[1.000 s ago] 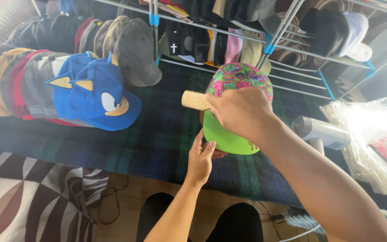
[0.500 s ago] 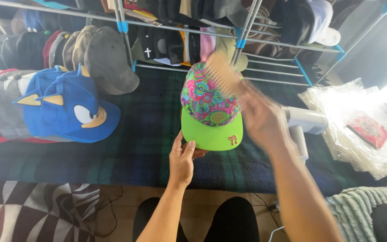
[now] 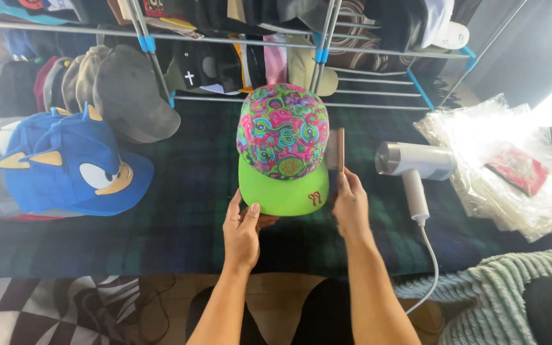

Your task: A person uses a wooden brush to clean or smooth the surface of a colorful patterned cap, rotating it to cover all sides.

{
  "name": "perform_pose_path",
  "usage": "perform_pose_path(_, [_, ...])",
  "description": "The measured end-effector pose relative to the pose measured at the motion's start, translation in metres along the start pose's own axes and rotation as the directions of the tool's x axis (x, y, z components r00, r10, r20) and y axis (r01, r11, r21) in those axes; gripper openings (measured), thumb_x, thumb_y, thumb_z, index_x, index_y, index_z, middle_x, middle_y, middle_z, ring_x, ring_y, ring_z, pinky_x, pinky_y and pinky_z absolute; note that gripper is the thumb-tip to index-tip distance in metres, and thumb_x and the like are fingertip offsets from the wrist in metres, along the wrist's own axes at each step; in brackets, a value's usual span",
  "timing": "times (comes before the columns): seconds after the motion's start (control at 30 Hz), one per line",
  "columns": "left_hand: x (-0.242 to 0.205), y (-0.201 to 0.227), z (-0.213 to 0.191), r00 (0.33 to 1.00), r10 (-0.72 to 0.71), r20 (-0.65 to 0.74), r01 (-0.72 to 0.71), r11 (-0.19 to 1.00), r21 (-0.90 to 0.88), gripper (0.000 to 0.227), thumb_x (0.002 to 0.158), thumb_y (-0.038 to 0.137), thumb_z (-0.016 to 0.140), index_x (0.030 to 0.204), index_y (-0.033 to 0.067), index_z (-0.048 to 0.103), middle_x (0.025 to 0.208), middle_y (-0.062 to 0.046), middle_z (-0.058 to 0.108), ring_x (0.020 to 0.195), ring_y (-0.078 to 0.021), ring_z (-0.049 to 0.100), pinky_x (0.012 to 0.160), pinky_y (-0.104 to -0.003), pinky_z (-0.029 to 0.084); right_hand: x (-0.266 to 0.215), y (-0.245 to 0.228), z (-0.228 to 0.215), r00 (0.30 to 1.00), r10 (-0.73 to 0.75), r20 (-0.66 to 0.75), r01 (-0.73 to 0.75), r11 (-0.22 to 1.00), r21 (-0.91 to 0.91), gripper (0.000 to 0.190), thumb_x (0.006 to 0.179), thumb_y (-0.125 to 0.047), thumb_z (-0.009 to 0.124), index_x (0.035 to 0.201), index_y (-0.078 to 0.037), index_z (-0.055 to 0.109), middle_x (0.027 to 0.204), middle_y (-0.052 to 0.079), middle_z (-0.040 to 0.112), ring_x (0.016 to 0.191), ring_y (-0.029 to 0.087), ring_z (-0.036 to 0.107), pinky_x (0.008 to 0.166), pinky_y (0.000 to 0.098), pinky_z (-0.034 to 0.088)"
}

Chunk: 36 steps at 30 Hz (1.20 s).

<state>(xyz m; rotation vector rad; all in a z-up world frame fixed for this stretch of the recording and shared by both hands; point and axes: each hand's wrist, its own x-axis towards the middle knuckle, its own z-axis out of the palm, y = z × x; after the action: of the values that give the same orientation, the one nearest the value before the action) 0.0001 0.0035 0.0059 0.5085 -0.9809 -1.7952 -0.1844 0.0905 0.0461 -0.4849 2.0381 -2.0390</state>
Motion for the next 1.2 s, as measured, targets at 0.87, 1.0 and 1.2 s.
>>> perform_pose_path(0.87, [0.004, -0.014, -0.007, 0.999, 0.05, -0.01, -0.051, 0.998, -0.025, 0.06, 0.1, 0.006, 0.054, 0.155, 0.0008, 0.03, 0.099, -0.028, 0.07, 0.076, -0.0435, 0.076, 0.065, -0.045, 0.064, 0.041, -0.019, 0.023, 0.997, 0.026, 0.066, -0.022, 0.997, -0.068, 0.047, 0.099, -0.047, 0.06, 0.13, -0.013, 0.069, 0.104, 0.02, 0.066, 0.086, 0.033, 0.057, 0.068, 0.0455, 0.046])
perform_pose_path(1.0, [0.004, -0.014, -0.006, 0.999, 0.053, -0.011, -0.053, 0.998, -0.015, 0.06, 0.1, 0.005, 0.053, 0.156, 0.0005, 0.029, 0.098, -0.029, 0.07, 0.075, -0.0451, 0.076, 0.066, -0.047, 0.064, 0.029, 0.002, 0.004, 0.988, 0.066, -0.143, -0.051, 0.993, 0.106, 0.035, 0.102, -0.033, 0.058, 0.131, -0.017, 0.07, 0.057, 0.016, 0.058, 0.035, 0.025, 0.05, 0.026, 0.0358, 0.037])
perform_pose_path(1.2, [0.005, -0.015, -0.007, 0.998, 0.062, -0.018, -0.062, 0.998, -0.025, 0.06, 0.1, 0.005, 0.054, 0.155, 0.0014, 0.031, 0.097, -0.027, 0.069, 0.075, -0.0451, 0.075, 0.064, -0.046, 0.064, 0.009, 0.024, -0.004, 1.0, -0.001, -0.019, 0.0, 0.998, -0.069, 0.038, 0.103, -0.025, 0.057, 0.136, -0.01, 0.067, 0.124, 0.022, 0.071, 0.116, 0.033, 0.067, 0.097, 0.046, 0.053])
